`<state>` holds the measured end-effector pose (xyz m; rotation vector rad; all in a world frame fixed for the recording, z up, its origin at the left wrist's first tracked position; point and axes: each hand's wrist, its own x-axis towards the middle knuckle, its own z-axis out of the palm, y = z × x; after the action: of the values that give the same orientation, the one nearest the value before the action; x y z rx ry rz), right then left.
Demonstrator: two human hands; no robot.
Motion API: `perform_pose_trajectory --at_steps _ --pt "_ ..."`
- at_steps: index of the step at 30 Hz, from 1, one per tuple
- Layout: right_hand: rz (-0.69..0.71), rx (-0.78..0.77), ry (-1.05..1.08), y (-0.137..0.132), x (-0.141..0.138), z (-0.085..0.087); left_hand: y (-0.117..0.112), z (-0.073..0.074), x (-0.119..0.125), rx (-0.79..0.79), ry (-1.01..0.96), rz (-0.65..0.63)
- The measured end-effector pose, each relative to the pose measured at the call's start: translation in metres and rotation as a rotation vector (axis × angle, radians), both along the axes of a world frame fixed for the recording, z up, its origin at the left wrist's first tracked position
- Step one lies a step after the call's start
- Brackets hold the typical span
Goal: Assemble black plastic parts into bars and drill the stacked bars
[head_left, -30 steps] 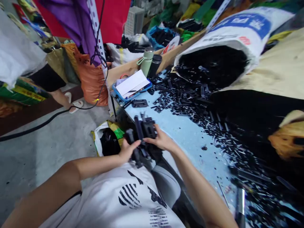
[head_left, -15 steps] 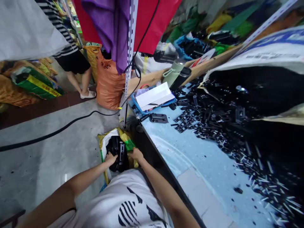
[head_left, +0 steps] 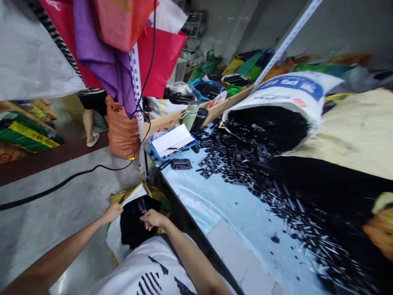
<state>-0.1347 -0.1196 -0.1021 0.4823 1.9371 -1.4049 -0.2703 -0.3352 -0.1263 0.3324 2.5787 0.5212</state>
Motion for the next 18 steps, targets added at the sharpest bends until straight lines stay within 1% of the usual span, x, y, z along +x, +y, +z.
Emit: perform_pose_trajectory --at_steps 2,4,5,6,7,8,9,10,11,12,13,14,15,16,17,18 --pt "0.042 -0.006 0.066 -0.008 0.008 0.010 -0.006 0.011 0.003 -0.025 0.001 -0.060" --pt "0.017 0.033 0.154 -0.002 0.022 0.025 0.001 0.023 0.003 -0.069 0.044 -0.097" --pt "-0.002 0.038 0.206 0.009 0.030 0.037 0.012 0.031 0.004 -0.068 0.115 -0.121" --pt "-0.023 0.022 0.270 0.024 0.038 0.054 0.028 0.039 0.005 -0.034 0.214 -0.168" --pt "-0.048 -0.007 0.341 0.047 0.046 0.074 0.049 0.047 0.009 0.037 0.331 -0.237" --pt "-0.071 -0.055 0.431 0.076 0.053 0.099 0.073 0.056 0.016 0.142 0.450 -0.328" --pt "-0.152 -0.076 0.537 0.111 0.060 0.126 0.100 0.065 0.026 0.270 0.551 -0.433" --pt "-0.257 -0.057 0.617 0.153 0.068 0.156 0.127 0.074 0.038 0.403 0.623 -0.544" --pt "-0.451 0.009 0.687 0.200 0.078 0.186 0.154 0.081 0.052 0.522 0.664 -0.649" --pt "-0.682 0.089 0.718 0.249 0.091 0.215 0.179 0.087 0.068 0.621 0.691 -0.741" --pt "-0.946 0.170 0.696 0.296 0.107 0.241 0.203 0.092 0.083 0.695 0.709 -0.821" --pt "-1.225 0.253 0.626 0.340 0.125 0.263 0.223 0.095 0.097 0.747 0.718 -0.888" --pt "-1.355 0.300 0.590 0.377 0.143 0.281 0.241 0.098 0.109 0.779 0.721 -0.936" --pt "-1.431 0.330 0.569 0.407 0.162 0.293 0.257 0.099 0.119 0.789 0.717 -0.969" --pt "-1.495 0.362 0.553 0.429 0.178 0.302 0.270 0.099 0.127 0.782 0.708 -0.992" --pt "-1.513 0.384 0.554 0.444 0.193 0.305 0.281 0.099 0.133 0.767 0.698 -1.006"
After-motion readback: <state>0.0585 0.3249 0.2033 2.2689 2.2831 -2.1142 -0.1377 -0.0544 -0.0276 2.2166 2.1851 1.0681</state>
